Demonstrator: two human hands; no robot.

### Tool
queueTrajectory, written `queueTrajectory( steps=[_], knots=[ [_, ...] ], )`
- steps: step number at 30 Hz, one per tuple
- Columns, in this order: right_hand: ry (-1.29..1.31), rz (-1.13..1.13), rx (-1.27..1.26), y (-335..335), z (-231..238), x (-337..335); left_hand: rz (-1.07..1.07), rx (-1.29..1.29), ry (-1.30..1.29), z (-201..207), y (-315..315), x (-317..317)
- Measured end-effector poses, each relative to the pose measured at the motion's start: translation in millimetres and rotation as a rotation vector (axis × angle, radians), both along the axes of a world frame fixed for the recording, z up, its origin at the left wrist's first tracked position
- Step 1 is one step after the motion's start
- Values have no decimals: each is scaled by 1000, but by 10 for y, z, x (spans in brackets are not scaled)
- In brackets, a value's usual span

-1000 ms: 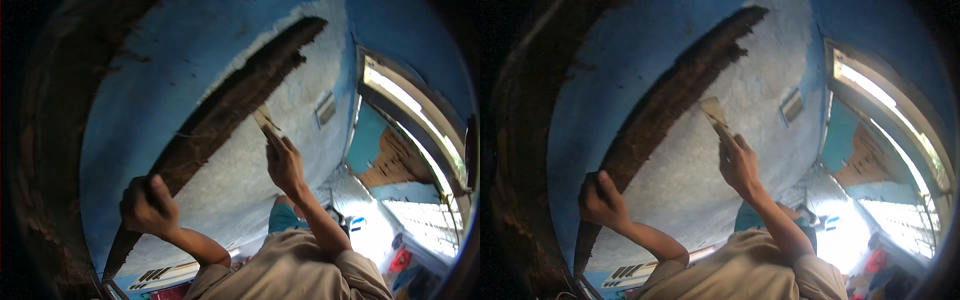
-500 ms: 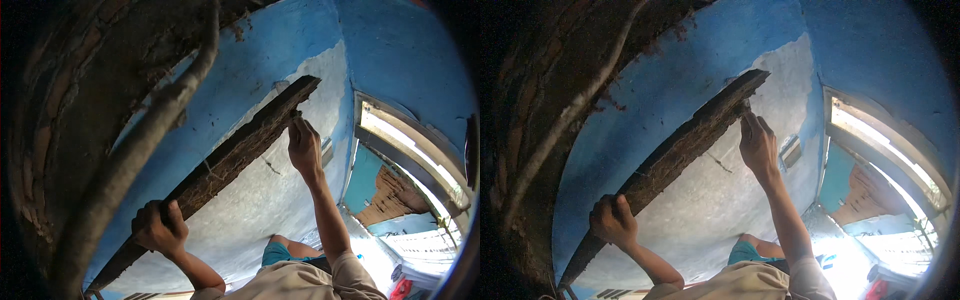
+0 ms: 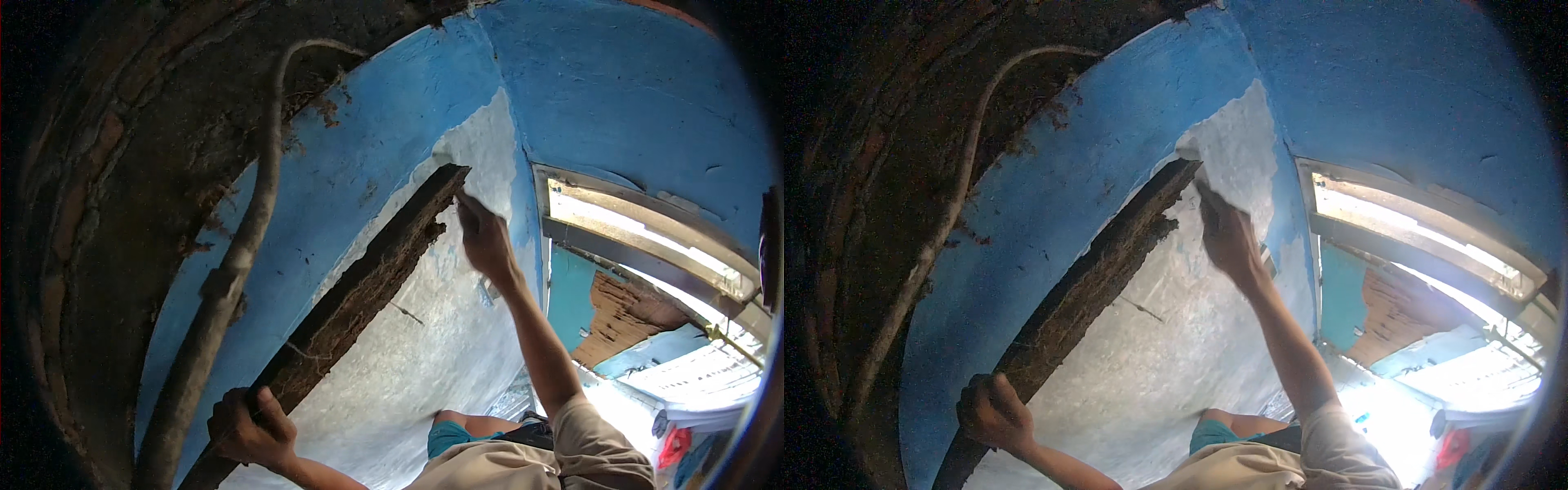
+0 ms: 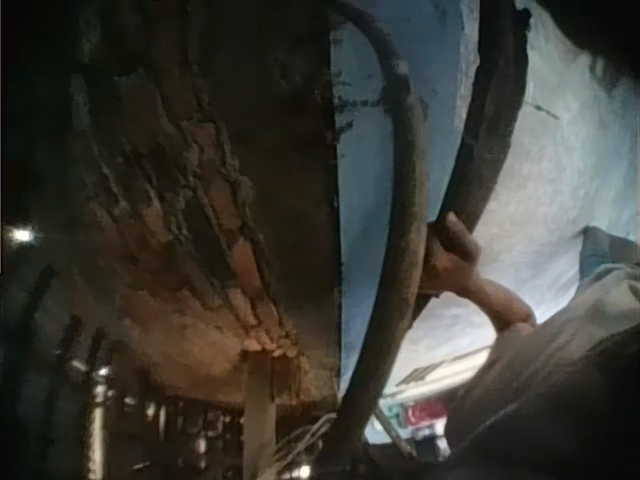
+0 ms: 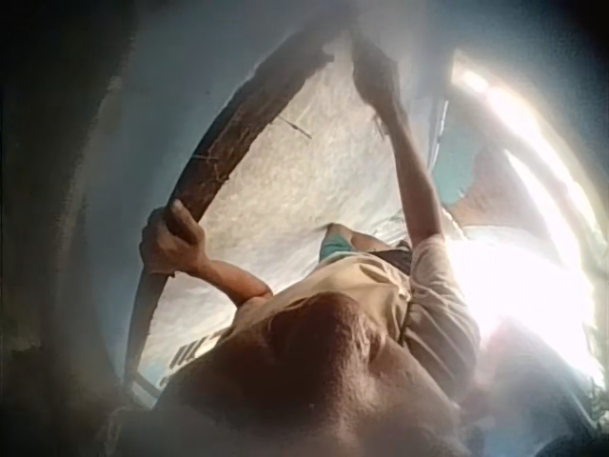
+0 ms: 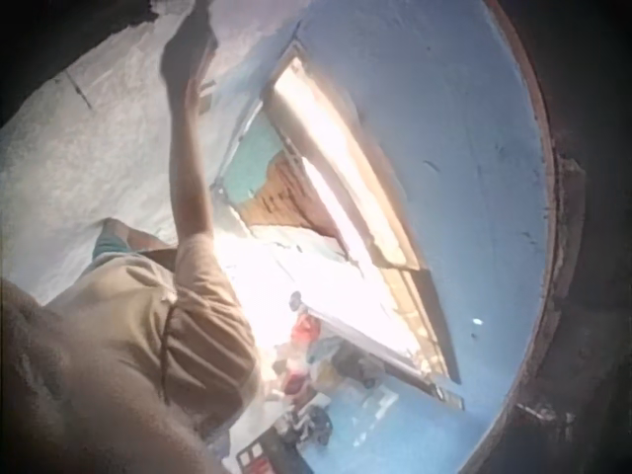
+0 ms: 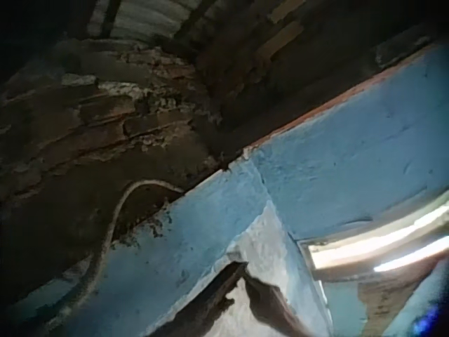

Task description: The person scrapes old paint off a wall using a scraper tool while holding a wooden board.

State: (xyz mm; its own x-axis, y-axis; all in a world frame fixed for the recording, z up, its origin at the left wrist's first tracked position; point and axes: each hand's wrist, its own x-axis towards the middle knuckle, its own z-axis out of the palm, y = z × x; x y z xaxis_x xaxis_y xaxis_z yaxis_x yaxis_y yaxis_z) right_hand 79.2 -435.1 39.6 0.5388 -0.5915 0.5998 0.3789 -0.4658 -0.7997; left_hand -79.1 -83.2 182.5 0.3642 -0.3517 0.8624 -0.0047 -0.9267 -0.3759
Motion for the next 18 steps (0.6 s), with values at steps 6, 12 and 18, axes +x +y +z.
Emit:
queueTrajectory(
  steps=[6, 12, 18],
  knots=[
    [180, -46, 80, -714, 376, 315, 26, 10, 37, 9, -9, -32],
    [207, 28, 10, -640, 149, 71, 74, 46, -3, 5, -103, 28],
    [163, 47, 38, -566, 192, 1, 49, 17, 11, 21, -96, -46]
  ],
)
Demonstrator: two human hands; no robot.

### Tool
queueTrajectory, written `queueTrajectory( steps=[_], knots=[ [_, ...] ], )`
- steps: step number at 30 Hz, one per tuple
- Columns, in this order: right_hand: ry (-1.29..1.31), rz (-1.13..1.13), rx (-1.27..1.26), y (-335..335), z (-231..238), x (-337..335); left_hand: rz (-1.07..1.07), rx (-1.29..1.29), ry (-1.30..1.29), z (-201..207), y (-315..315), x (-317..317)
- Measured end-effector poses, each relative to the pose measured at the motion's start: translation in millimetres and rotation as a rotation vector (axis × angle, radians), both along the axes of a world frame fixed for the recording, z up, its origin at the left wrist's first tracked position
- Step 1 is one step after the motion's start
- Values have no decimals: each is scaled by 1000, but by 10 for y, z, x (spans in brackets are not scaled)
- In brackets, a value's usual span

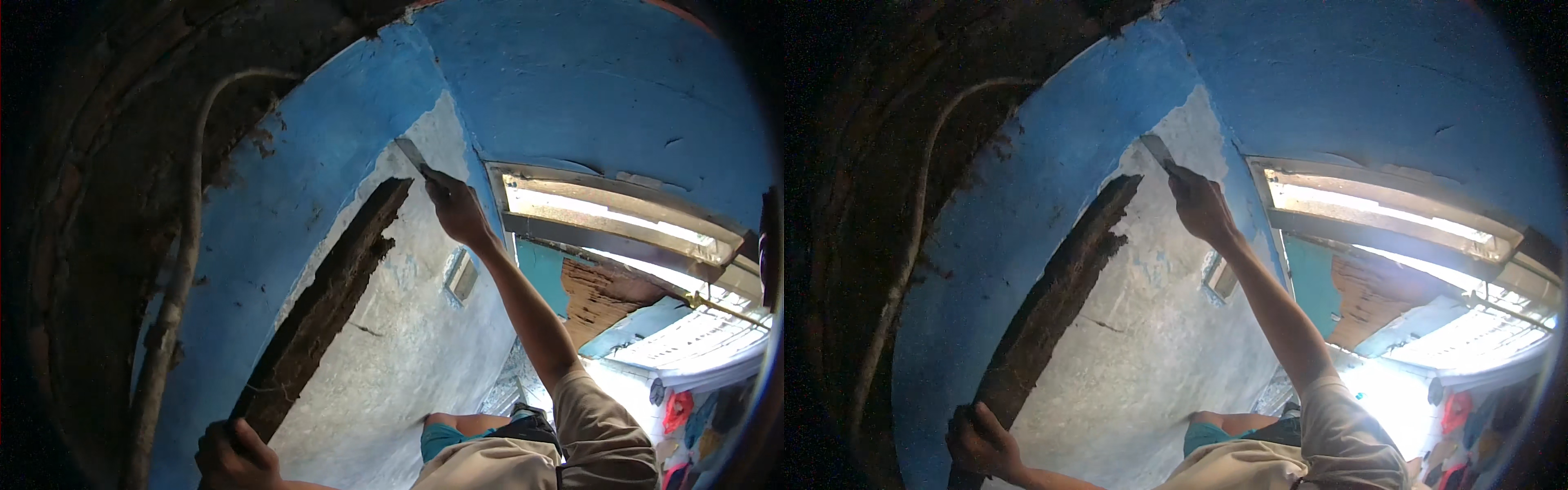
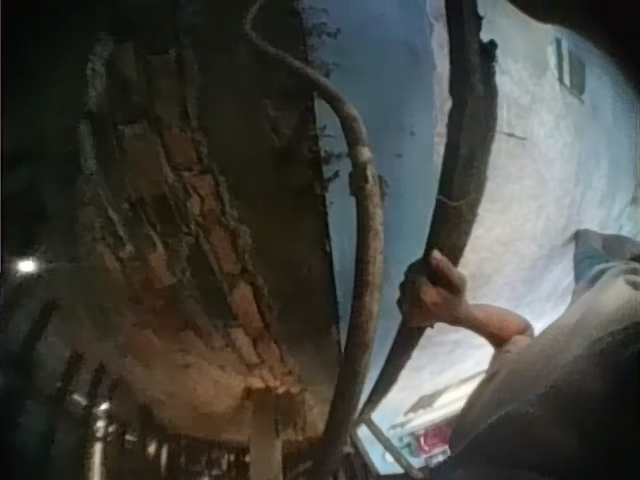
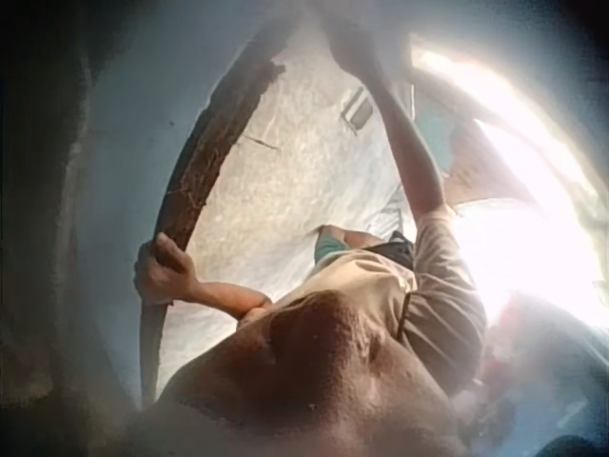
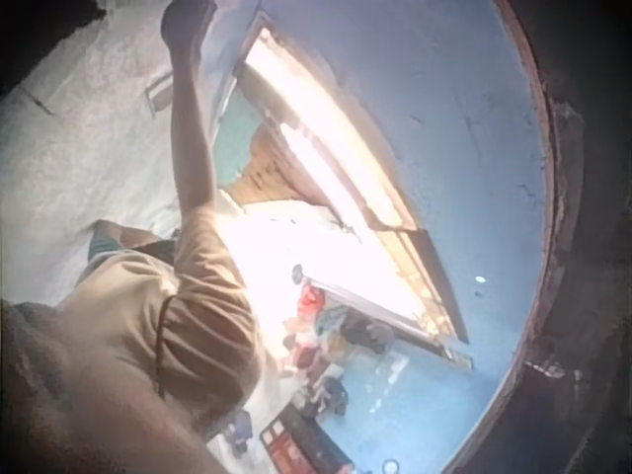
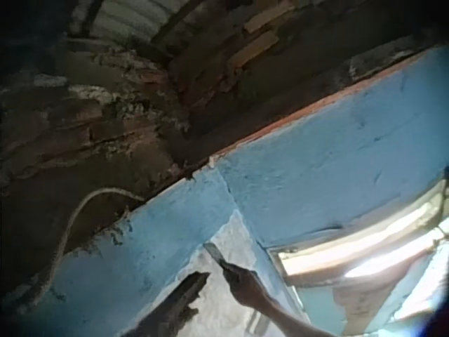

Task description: The person scrapes old paint off a wall using a scraper tool while holding a wooden board.

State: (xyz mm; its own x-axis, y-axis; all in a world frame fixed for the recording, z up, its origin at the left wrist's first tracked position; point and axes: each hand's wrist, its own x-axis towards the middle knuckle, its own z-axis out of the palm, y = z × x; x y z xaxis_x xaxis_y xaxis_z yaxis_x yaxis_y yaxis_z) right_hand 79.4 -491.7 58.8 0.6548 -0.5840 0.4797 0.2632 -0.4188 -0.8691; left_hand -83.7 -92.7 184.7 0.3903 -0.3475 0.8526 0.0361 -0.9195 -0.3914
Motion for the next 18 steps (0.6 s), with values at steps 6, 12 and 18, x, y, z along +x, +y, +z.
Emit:
queueTrajectory(
  steps=[6, 12, 18],
  knots=[
    [-66, -83, -123, -83, -93, 21, -150, 69, -117, 58, -56, 33],
    [-30, -125, -104, 100, -254, 239, 114, 78, -22, -6, 11, -12],
    [-206, -66, 348, 97, -342, 500, -165, 39, -63, 104, -115, 32]
  ],
)
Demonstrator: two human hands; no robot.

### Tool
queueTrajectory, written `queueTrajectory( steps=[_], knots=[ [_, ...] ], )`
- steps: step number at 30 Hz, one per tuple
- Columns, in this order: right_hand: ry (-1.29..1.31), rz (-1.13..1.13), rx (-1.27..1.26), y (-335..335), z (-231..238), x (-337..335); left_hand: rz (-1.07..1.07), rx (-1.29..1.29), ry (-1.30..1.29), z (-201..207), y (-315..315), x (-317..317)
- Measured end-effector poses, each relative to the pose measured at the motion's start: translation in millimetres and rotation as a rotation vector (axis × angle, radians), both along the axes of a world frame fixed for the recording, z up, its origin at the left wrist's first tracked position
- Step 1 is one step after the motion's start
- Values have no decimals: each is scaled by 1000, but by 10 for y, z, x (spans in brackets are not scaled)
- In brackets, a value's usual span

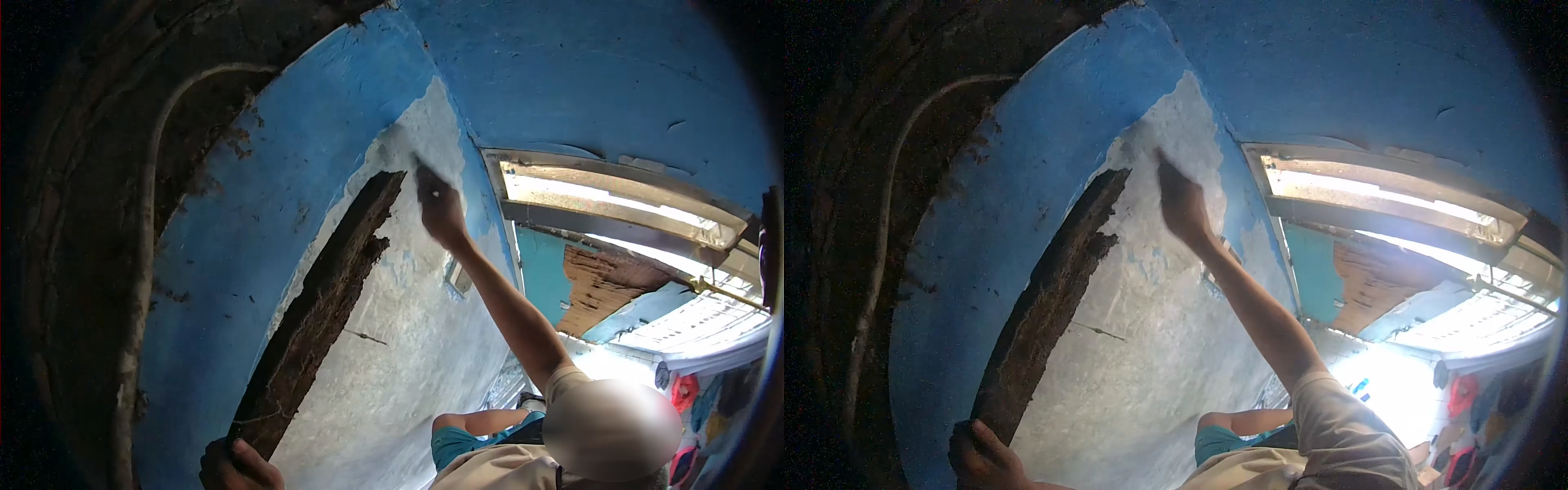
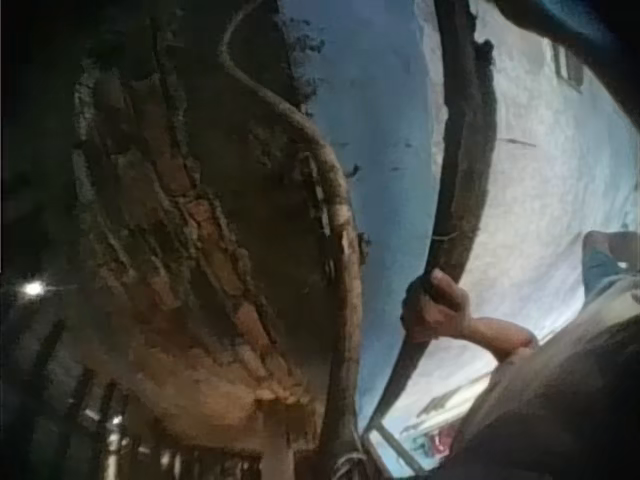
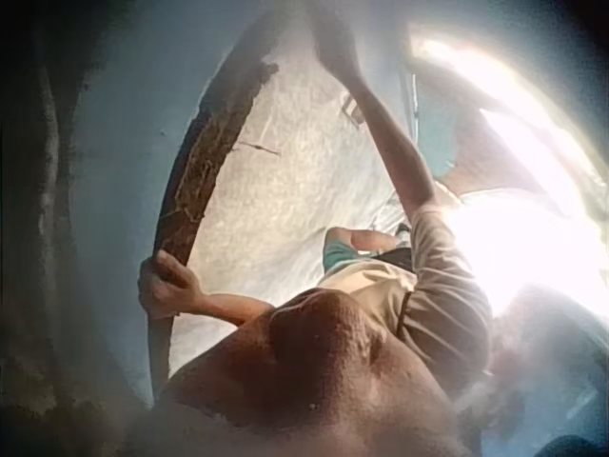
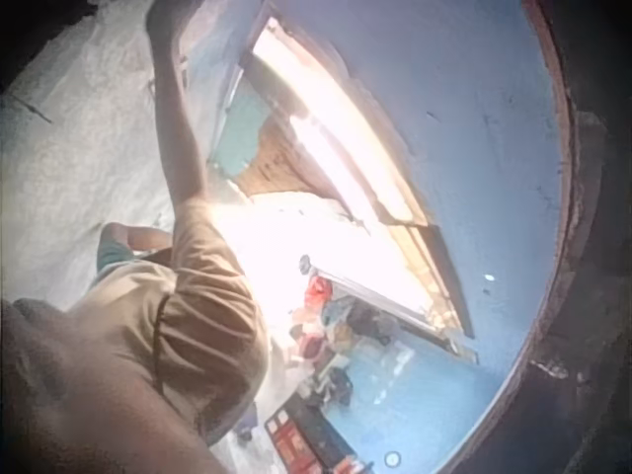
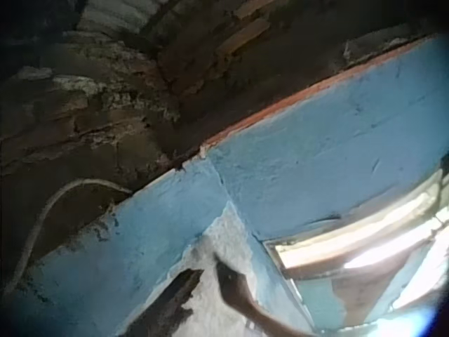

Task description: The person scrapes old paint off a wall using a scraper tool while holding a wooden board.

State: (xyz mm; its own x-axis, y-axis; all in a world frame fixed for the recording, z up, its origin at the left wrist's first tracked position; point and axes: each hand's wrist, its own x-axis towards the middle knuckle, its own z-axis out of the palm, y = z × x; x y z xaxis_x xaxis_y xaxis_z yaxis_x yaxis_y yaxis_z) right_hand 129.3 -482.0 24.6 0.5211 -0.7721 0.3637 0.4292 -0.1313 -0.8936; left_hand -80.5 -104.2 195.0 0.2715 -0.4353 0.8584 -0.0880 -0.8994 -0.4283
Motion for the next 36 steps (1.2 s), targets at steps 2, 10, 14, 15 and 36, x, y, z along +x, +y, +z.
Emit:
queueTrajectory(
  steps=[2, 10, 14, 15, 36],
  knots=[
    [-79, 130, 407, -434, 265, 92, -12, -50, 19, -7, -5, -7],
    [124, -115, -408, -98, 108, -262, 123, 47, 13, 10, 8, -48],
    [151, -110, -426, -13, -6, -318, -15, 24, -18, 2, -23, 29],
    [175, -85, -399, -71, 118, -298, 1, 48, 28, 6, 14, 35],
    [178, -139, -364, -679, 569, 163, 218, 36, 26, -193, 136, 8]
  ],
)
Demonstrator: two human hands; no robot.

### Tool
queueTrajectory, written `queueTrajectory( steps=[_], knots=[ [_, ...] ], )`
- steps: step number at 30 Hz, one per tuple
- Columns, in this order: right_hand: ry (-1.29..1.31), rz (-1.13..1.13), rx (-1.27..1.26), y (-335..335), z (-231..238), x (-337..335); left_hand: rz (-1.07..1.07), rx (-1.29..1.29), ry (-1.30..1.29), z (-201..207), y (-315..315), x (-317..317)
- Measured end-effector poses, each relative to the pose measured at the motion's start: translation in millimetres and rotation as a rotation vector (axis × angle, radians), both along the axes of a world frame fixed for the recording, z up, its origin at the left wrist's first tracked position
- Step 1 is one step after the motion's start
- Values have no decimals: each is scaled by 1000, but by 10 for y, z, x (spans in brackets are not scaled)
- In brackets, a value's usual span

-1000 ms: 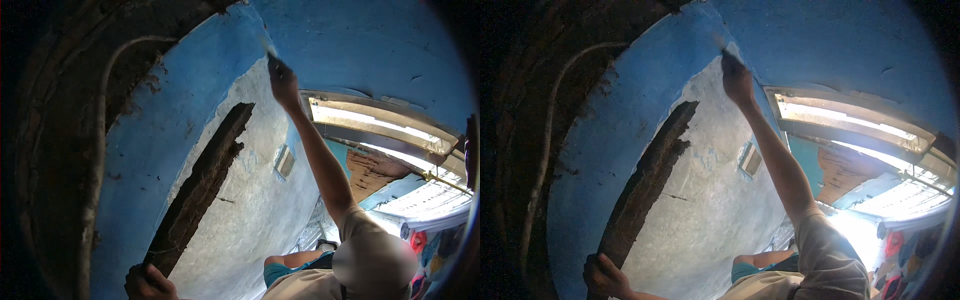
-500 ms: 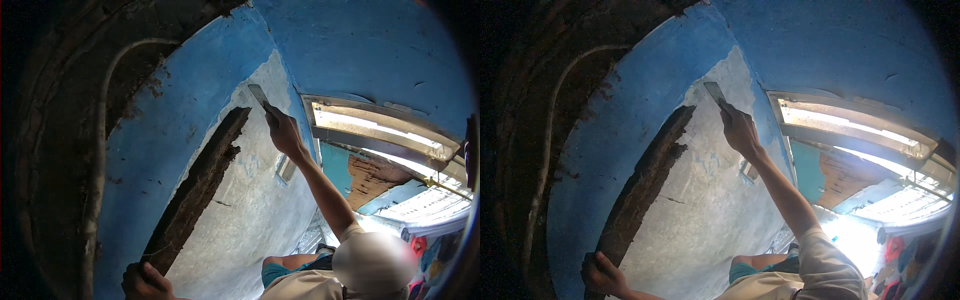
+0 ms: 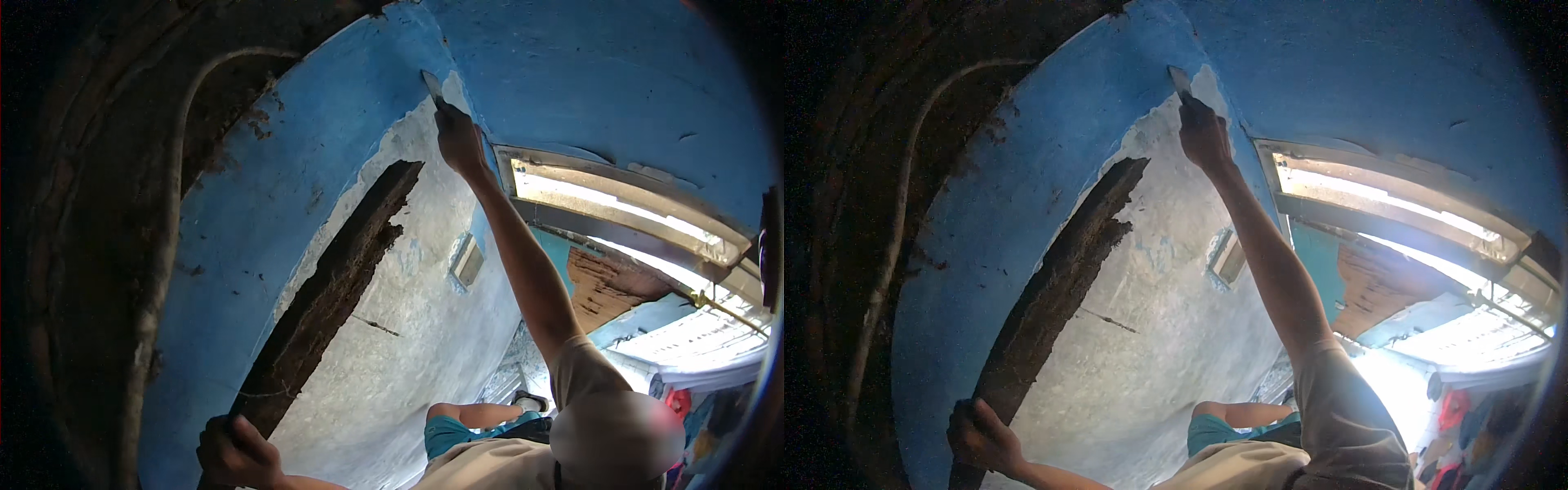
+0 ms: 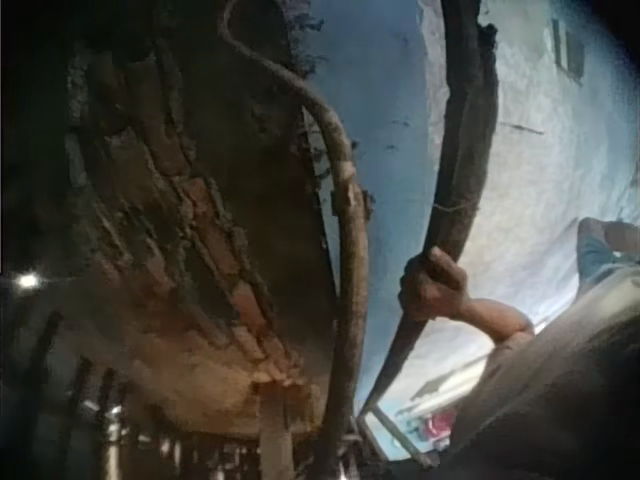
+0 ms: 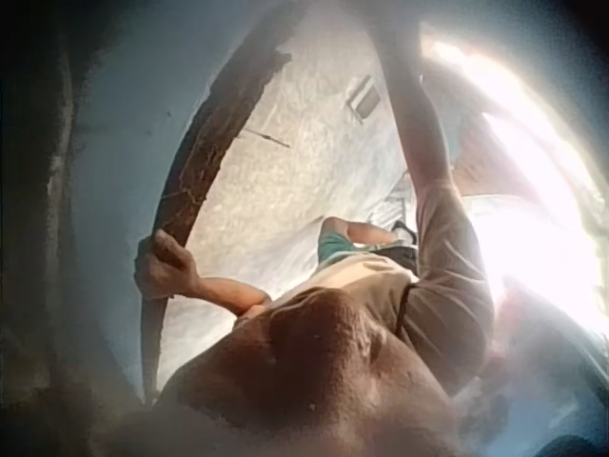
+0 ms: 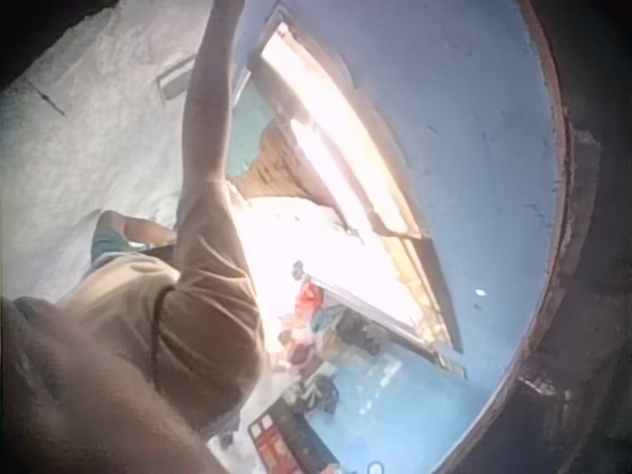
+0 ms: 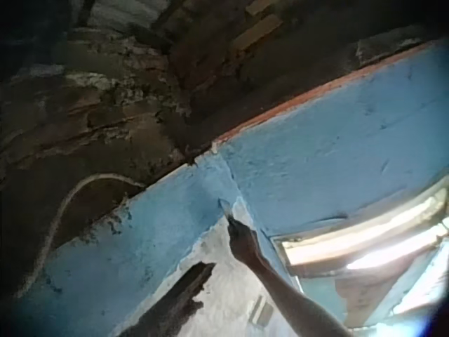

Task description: The person scrapes old paint off a wall using a scraper tool while holding a wooden board.

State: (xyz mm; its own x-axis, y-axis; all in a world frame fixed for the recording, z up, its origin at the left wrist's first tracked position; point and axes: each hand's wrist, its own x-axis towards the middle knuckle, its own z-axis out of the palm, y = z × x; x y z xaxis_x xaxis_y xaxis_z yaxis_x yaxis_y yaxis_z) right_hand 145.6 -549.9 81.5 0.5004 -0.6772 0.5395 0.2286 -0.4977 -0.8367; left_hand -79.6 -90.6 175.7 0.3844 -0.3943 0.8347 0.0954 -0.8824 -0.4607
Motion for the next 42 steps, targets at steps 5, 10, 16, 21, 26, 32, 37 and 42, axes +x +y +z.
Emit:
queueTrajectory(
  steps=[5, 10, 16, 21, 26, 32, 37, 42],
  knots=[
    [54, 6, -117, 229, -597, -202, -18, -106, 76, 30, -10, -70],
    [118, 78, 12, 383, -264, -441, 8, -19, -15, 24, -4, -54],
    [14, 80, -39, 460, -352, -427, -273, -23, -75, 143, -140, -3],
    [100, 115, 91, 410, -329, -416, -136, 13, -80, 169, -31, 3],
    [78, 123, 46, 192, -589, -341, -226, -22, -64, 136, -95, -22],
    [110, 46, 70, -214, -401, -84, -133, -61, -27, 54, -50, -3],
    [0, -69, -197, -302, -709, 334, 85, -102, 68, 186, 150, -20],
    [139, 51, 55, -173, -424, -110, -114, -39, -56, 26, 6, 82]
  ],
)
